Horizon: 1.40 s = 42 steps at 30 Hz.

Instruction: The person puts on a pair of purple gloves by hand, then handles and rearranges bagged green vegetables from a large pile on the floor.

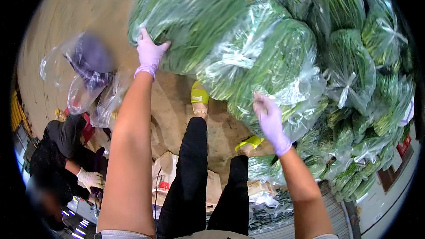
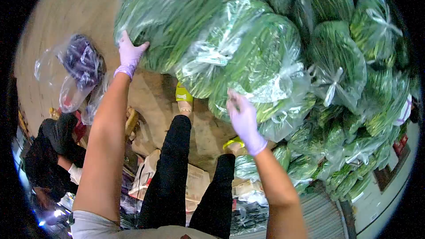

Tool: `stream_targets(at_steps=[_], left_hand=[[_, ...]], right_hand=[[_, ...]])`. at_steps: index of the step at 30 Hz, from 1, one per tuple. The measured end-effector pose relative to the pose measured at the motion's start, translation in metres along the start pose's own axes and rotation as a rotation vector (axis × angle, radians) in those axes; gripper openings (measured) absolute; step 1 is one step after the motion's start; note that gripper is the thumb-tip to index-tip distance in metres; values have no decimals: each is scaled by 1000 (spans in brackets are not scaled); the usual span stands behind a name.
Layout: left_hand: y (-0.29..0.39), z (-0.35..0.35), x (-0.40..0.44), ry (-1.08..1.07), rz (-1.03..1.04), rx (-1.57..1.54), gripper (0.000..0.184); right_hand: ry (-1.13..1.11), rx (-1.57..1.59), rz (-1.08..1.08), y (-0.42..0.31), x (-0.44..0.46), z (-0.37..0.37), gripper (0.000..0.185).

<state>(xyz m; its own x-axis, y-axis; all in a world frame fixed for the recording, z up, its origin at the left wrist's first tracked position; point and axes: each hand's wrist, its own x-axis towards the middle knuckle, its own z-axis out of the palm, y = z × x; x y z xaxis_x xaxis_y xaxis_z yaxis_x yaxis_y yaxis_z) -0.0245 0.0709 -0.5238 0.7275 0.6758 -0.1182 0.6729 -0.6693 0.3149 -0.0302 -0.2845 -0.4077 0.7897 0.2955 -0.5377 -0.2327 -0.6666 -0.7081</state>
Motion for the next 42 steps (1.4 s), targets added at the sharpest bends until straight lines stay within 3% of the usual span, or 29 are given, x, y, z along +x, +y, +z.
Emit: stream_targets(at_steps=[1, 5, 6, 7, 9, 13, 16, 18, 19, 22, 23, 25, 26, 27, 28, 30, 31, 32, 33, 34, 36, 38, 39, 41, 42], left_hand=[[5, -3, 3, -218, -157, -65, 57], [-8, 16, -18, -56, 13, 49, 34], [5, 5, -24, -187, -148, 119, 23], [7, 1, -27, -208, -156, 153, 21], [-5, 4, -26, -282, -66, 250, 29], [4, -13, -39, -268, 15, 294, 22], [3, -23, -51, -481, 17, 397, 34], [30, -11, -82, -673, 110, 487, 55], [33, 0, -94, -723, 156, 482, 51], [34, 9, -155, -899, -23, 295, 40], [41, 6, -183, -1050, -125, 187, 30], [16, 48, -231, -1339, -90, -3, 30], [33, 50, -268, -1400, 11, 81, 34], [50, 54, -308, -1468, -36, 52, 36], [70, 57, -349, -1534, -85, 26, 39], [82, 76, -405, -1626, -401, -244, 38], [82, 87, -426, -1659, -515, -375, 37], [113, 80, -456, -1643, -322, -207, 38], [141, 72, -487, -1622, -137, -44, 40], [122, 86, -494, -1703, -129, -133, 42], [102, 104, -507, -1733, -100, -53, 40], [120, 103, -523, -1723, 31, 122, 36], [138, 102, -531, -1718, 18, 143, 36], [164, 101, -543, -1640, -304, -130, 37], [175, 95, -550, -1569, -179, -58, 38]], right_hand=[[19, 50, 38, 19, -22, 3, 30], [-28, 489, 461, 55, -95, 9, 31], [-35, 517, 467, 61, -107, 11, 31], [-42, 548, 455, 67, -117, 12, 31], [-77, 682, 470, 82, -138, 8, 32], [-45, 658, 473, 122, -179, -7, 26], [34, 719, 487, 170, -217, -13, 21], [185, 790, 580, 208, -272, -24, 16], [180, 821, 606, 211, -288, -35, 16], [286, 529, 656, 262, -346, -14, 27], [282, 632, 749, 292, -364, 2, 42], [292, 547, 922, 335, -414, 11, 60], [212, 355, 1009, 342, -430, -6, 66], [128, 157, 1102, 344, -443, -26, 72], [177, 217, 1177, 373, -465, -25, 74], [244, 311, 1397, 429, -502, -38, 78], [411, 403, 1444, 466, -516, -39, 79], [578, 497, 1481, 499, -517, -40, 80], [519, 79, 1394, 508, -518, -60, 84], [443, -318, 1260, 507, -508, -88, 88], [257, -549, 1043, 508, -473, -122, 82], [118, -965, 860, 563, -446, -97, 65], [105, -946, 854, 580, -442, -94, 65], [156, -1079, 913, 601, -435, -101, 72], [219, -1118, 939, 608, -431, -106, 72]])
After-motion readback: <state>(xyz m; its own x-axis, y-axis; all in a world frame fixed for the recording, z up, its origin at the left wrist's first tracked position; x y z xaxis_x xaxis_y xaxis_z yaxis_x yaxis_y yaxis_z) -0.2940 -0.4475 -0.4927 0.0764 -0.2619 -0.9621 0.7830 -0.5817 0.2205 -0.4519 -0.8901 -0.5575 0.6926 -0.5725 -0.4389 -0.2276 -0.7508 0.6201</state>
